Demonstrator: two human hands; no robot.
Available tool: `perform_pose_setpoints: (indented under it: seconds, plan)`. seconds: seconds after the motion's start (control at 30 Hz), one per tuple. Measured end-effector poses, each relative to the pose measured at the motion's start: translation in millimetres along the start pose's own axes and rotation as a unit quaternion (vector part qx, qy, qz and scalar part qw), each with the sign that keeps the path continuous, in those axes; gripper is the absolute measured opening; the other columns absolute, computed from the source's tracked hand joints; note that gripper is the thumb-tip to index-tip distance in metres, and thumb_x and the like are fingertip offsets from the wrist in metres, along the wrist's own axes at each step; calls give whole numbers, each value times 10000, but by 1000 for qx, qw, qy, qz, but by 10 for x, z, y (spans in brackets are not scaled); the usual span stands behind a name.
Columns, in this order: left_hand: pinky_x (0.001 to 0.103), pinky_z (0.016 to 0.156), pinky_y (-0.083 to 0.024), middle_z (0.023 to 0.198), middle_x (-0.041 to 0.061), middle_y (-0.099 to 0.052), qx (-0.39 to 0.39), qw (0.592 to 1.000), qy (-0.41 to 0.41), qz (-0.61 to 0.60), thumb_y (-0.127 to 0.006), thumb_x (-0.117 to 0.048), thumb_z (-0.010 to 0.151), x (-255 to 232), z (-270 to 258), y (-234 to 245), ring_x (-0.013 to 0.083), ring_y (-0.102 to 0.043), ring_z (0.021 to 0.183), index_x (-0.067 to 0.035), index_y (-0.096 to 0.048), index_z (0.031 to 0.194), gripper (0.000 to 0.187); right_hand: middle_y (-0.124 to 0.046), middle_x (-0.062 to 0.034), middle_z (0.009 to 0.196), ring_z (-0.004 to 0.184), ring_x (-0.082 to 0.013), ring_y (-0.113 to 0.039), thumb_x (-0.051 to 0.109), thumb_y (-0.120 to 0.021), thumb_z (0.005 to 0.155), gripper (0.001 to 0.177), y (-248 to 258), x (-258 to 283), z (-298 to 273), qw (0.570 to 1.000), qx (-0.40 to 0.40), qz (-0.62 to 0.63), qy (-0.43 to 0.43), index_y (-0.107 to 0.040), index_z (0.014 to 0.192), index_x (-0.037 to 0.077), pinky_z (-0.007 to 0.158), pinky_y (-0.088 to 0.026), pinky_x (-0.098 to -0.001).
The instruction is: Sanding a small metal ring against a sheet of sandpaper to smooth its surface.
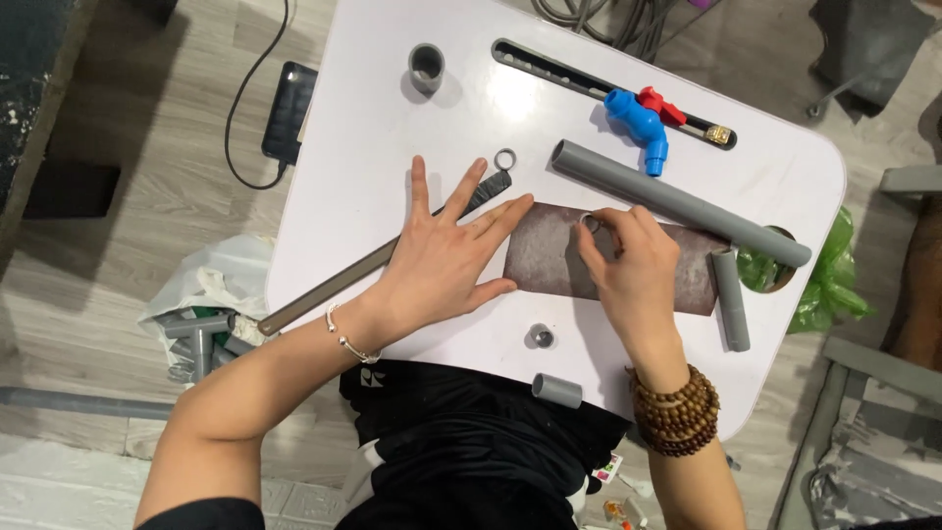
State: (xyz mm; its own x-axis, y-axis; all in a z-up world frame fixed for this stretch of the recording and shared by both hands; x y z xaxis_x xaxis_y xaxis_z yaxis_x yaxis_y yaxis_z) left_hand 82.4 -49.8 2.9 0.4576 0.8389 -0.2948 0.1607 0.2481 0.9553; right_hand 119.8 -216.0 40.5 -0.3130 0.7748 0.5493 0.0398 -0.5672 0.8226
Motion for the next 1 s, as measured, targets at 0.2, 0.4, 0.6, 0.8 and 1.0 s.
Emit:
perform_pose_setpoints:
  seconds: [0.2, 0.4, 0.6, 0.8, 1.0]
  plan:
    - [909, 1108, -3, 1572, 4, -585, 16, 1000, 3, 2, -674, -631, 901, 11, -11, 10, 447, -248, 1574, -130, -354, 1666, 969, -553, -65, 771, 681, -274, -636, 104, -856, 937, 183, -178, 95, 47, 999, -6, -4, 42, -735, 1058, 38, 643, -523, -377]
    - [909, 1104, -12, 1554, 24, -603, 14, 1000, 2, -2, -707, -605, 885, -20, 14, 62, 459, -254, 1569, -108, -380, 1652, 971, -575, -69, 810, 721, -295, -660, 85, -850, 931, 181, -84, 4, -10, 999, -7, -29, 33, -741, 1067, 36, 673, -537, -396]
    - [912, 1095, 11, 1567, 40, -593, 15, 1000, -1, -14, -717, -595, 888, 11, -7, 16, 471, -261, 1568, -94, -379, 1650, 973, -591, -70, 835, 767, -312, -672, 132, -862, 914, 226, -145, -127, -56, 997, -7, -61, 41, -740, 1093, 68, 718, -555, -398]
    - [887, 1115, 22, 1575, 58, -576, 32, 999, -7, -40, -773, -552, 849, 59, 33, -32, 447, -289, 1566, -93, -352, 1659, 1021, -562, -51, 740, 639, -188, -608, 49, -841, 955, 143, 112, -233, -49, 992, -2, 123, -18, -766, 1073, 19, 619, -504, -308]
    - [863, 1143, -72, 1491, 119, -643, 21, 998, -43, -30, -769, -607, 844, -37, 131, 225, 432, -406, 1514, -87, -493, 1559, 926, -609, -147, 973, 786, -154, -615, 117, -785, 916, 254, -50, -591, -145, 754, 10, 652, -73, -700, 1105, -31, 644, -554, -254]
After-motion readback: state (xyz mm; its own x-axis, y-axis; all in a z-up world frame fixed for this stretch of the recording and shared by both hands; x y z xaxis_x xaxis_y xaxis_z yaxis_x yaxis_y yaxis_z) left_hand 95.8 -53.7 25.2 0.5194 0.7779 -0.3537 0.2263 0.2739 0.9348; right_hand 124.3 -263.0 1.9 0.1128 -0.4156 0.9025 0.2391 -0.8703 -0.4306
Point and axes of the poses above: each hand's wrist, its own z-axis towards the middle knuckle, its own y-axis out of the back of the hand, x = y × z, the point moved 10 cm from there along z, towards the middle knuckle
